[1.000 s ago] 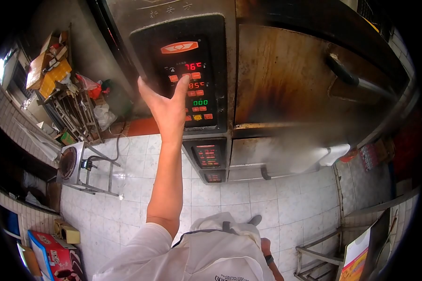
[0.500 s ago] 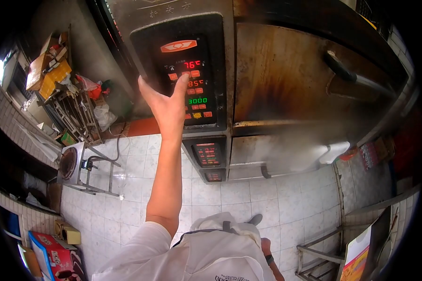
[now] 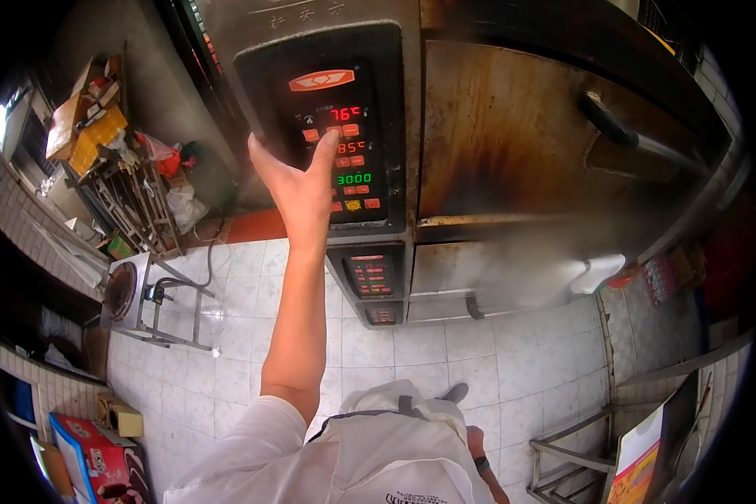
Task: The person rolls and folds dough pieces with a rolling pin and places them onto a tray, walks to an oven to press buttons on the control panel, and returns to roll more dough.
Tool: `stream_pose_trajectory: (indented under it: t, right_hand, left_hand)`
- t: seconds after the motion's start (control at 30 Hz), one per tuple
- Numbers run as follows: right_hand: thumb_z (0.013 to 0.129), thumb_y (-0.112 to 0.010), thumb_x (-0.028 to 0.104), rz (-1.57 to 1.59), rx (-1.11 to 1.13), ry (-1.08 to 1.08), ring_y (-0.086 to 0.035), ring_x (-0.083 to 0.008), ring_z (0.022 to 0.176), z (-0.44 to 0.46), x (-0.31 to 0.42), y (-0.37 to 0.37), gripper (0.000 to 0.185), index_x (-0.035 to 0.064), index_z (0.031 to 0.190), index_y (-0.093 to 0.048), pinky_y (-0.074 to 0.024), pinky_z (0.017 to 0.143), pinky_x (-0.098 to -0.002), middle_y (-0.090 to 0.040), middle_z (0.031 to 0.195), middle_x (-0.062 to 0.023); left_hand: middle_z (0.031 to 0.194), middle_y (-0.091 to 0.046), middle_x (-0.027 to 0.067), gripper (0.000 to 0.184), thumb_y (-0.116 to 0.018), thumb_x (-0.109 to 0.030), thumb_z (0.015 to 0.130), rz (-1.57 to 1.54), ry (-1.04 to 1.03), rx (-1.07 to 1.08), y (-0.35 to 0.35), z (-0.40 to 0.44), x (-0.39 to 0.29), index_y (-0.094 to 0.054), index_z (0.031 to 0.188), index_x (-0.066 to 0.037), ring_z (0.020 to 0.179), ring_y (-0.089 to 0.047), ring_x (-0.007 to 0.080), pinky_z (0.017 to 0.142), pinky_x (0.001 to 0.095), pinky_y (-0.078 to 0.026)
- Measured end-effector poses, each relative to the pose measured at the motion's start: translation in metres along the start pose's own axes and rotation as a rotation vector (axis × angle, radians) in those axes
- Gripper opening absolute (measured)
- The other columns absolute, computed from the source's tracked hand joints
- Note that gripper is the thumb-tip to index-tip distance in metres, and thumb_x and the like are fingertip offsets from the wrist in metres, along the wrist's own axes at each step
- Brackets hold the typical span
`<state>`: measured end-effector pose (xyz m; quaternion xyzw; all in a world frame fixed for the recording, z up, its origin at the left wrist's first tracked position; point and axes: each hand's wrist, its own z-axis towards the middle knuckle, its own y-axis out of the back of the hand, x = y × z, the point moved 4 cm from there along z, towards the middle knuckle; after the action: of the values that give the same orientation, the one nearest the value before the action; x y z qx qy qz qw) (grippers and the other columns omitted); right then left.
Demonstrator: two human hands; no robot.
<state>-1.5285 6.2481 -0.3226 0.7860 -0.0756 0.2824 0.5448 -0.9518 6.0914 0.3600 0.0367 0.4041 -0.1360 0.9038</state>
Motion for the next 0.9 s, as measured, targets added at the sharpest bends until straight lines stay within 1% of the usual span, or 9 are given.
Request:
stream_pose_trajectory:
  t: [0.2, 0.4, 0.9]
  right_hand:
    - [0.09, -0.058, 0.03, 0.011, -0.001, -0.004, -0.065, -0.0397, 0.072, 0.0027, 0.0004, 0.0005, 0.033, 0.0061, 0.071, -0.067, -0.0479, 0.064, -0.0514, -0.067, 0.074, -0.0196]
    - [0.09, -0.058, 0.031, 0.019, -0.004, -0.009, -0.065, -0.0397, 0.072, 0.0039, 0.0006, 0.0023, 0.033, 0.006, 0.071, -0.067, -0.0478, 0.065, -0.0514, -0.067, 0.074, -0.0197]
    - [0.091, -0.058, 0.031, 0.048, -0.006, -0.02, -0.065, -0.0398, 0.072, 0.0096, 0.004, 0.0032, 0.034, 0.0057, 0.07, -0.067, -0.0477, 0.065, -0.0514, -0.067, 0.074, -0.0201]
  left_hand:
    - [0.148, -0.039, 0.0284, 0.102, -0.088, -0.033, 0.079, -0.065, 0.014, 0.006, -0.0017, 0.0002, 0.0031, -0.027, 0.15, 0.008, 0.138, -0.04, 0.0408, 0.117, 0.0468, -0.032]
    - [0.149, -0.038, 0.0291, 0.103, -0.088, -0.034, 0.079, -0.009, -0.005, -0.009, -0.0003, -0.0006, 0.0008, -0.027, 0.151, 0.009, 0.138, -0.04, 0.0412, 0.117, 0.0469, -0.031]
    - [0.148, -0.039, 0.0295, 0.105, -0.088, -0.035, 0.079, -0.044, 0.004, 0.005, -0.0012, 0.0002, 0.003, -0.026, 0.151, 0.009, 0.138, -0.04, 0.0413, 0.116, 0.0472, -0.032]
